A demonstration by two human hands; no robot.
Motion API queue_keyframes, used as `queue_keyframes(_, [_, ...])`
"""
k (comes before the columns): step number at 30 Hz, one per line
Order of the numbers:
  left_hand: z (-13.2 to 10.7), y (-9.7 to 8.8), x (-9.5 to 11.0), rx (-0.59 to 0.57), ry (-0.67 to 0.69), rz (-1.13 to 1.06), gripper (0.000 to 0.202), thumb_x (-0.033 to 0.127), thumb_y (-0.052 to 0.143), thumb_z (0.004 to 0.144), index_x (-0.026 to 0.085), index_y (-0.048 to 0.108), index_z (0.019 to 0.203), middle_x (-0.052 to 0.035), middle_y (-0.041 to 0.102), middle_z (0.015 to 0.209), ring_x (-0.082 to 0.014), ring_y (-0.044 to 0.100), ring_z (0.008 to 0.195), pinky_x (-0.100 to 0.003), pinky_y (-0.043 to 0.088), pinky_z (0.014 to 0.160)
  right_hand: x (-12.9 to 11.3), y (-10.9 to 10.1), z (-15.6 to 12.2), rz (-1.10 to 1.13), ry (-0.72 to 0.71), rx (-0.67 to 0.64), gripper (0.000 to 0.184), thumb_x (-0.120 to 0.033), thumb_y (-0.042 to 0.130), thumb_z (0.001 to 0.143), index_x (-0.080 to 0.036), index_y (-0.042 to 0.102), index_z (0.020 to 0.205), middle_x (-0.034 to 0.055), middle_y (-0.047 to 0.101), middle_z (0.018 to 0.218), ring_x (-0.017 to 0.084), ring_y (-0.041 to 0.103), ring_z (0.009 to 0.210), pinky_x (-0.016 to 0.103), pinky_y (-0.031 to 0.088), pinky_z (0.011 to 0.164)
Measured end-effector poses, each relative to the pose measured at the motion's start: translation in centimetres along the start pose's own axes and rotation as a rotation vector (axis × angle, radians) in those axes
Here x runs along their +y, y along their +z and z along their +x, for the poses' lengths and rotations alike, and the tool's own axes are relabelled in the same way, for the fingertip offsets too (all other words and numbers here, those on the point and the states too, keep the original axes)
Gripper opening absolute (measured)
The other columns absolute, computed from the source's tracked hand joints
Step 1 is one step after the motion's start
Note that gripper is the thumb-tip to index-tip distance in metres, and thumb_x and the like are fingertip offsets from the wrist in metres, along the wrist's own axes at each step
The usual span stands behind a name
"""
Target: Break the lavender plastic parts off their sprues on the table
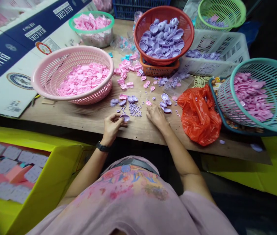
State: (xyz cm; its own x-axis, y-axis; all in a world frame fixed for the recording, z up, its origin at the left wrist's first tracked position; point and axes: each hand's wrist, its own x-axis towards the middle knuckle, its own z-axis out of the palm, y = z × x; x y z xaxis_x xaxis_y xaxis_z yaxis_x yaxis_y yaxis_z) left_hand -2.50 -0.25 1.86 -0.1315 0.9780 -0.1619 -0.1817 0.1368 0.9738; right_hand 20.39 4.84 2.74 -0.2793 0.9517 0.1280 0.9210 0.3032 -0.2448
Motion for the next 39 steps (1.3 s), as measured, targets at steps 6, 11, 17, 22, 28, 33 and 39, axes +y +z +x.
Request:
queue_keyframes(6, [0.0, 0.3, -0.3, -0.017, -0.013, 0.007, 0.027, 0.032, 0.077, 0.068, 0.015, 0.062, 0.083, -0.0019, 0.071, 0.064, -0.0168, 0.072, 0.057, -0.025, 0.061, 0.054, -0.2, 0.4, -1.4, 0.574, 0.101, 0.191, 0.022, -0.02, 0.061, 0.079, -0.016, 0.078, 0.092, 0.0048, 0.074, 0.08, 0.016, 0.063, 0.066, 0.03, 0.051, 0.068])
queue_keyframes(11, [-0.1, 0.9, -0.5, -0.026, -0.029, 0.01, 0.03, 0.035, 0.078, 0.069, 0.014, 0.063, 0.083, -0.0017, 0.071, 0.063, -0.0165, 0.07, 0.052, -0.025, 0.061, 0.051, -2.4, 1.7, -2.3, 0.911, 0.223, 0.25, 0.019, -0.031, 0.068, 0.078, -0.016, 0.076, 0.086, 0.0028, 0.074, 0.077, 0.014, 0.065, 0.063, 0.027, 0.054, 0.063])
queue_keyframes(17, [-0.3, 1.1, -0.8, 0.014, -0.018, 0.048, 0.029, 0.037, 0.077, 0.07, 0.014, 0.066, 0.084, -0.0013, 0.07, 0.062, -0.0166, 0.07, 0.052, -0.025, 0.061, 0.051, -6.1, 2.3, -3.2, 0.99, 0.19, 0.319, 0.023, -0.041, 0.073, 0.084, -0.02, 0.074, 0.093, 0.0032, 0.075, 0.084, 0.016, 0.071, 0.072, 0.028, 0.06, 0.071])
queue_keyframes(22, [-0.4, 1.0, -1.0, 0.045, 0.088, 0.131, 0.024, 0.037, 0.073, 0.075, 0.015, 0.07, 0.084, -0.0015, 0.072, 0.065, -0.0163, 0.071, 0.054, -0.024, 0.06, 0.052, -8.2, 1.8, -3.6, 0.87, 0.075, 0.354, 0.012, -0.032, 0.069, 0.09, -0.022, 0.075, 0.092, 0.0037, 0.076, 0.09, 0.017, 0.071, 0.079, 0.029, 0.058, 0.076])
queue_keyframes(28, [-0.9, 0.8, -1.1, 0.042, 0.271, 0.338, 0.017, 0.034, 0.067, 0.083, 0.018, 0.073, 0.086, -0.001, 0.073, 0.069, -0.013, 0.069, 0.057, -0.022, 0.056, 0.058, -9.4, 2.0, -3.6, 0.721, -0.015, 0.41, 0.009, -0.024, 0.064, 0.093, -0.02, 0.072, 0.089, 0.0044, 0.071, 0.086, 0.017, 0.066, 0.077, 0.03, 0.054, 0.075])
queue_keyframes(33, [-1.2, 0.8, -0.9, 0.059, 0.37, 0.474, 0.014, 0.03, 0.063, 0.086, 0.02, 0.074, 0.087, -0.0017, 0.077, 0.076, -0.0138, 0.071, 0.065, -0.023, 0.055, 0.064, -9.9, 2.1, -3.6, 0.667, -0.052, 0.407, 0.01, -0.022, 0.061, 0.095, -0.021, 0.07, 0.091, 0.0056, 0.069, 0.088, 0.018, 0.065, 0.082, 0.031, 0.054, 0.079])
queue_keyframes(39, [-1.4, 0.8, -0.6, 0.084, 0.427, 0.541, 0.013, 0.026, 0.063, 0.087, 0.02, 0.074, 0.086, -0.002, 0.078, 0.079, -0.0142, 0.072, 0.067, -0.022, 0.054, 0.065, -10.2, 1.9, -3.6, 0.632, -0.055, 0.413, 0.01, -0.021, 0.06, 0.095, -0.021, 0.07, 0.092, 0.0056, 0.069, 0.089, 0.018, 0.065, 0.082, 0.031, 0.054, 0.077])
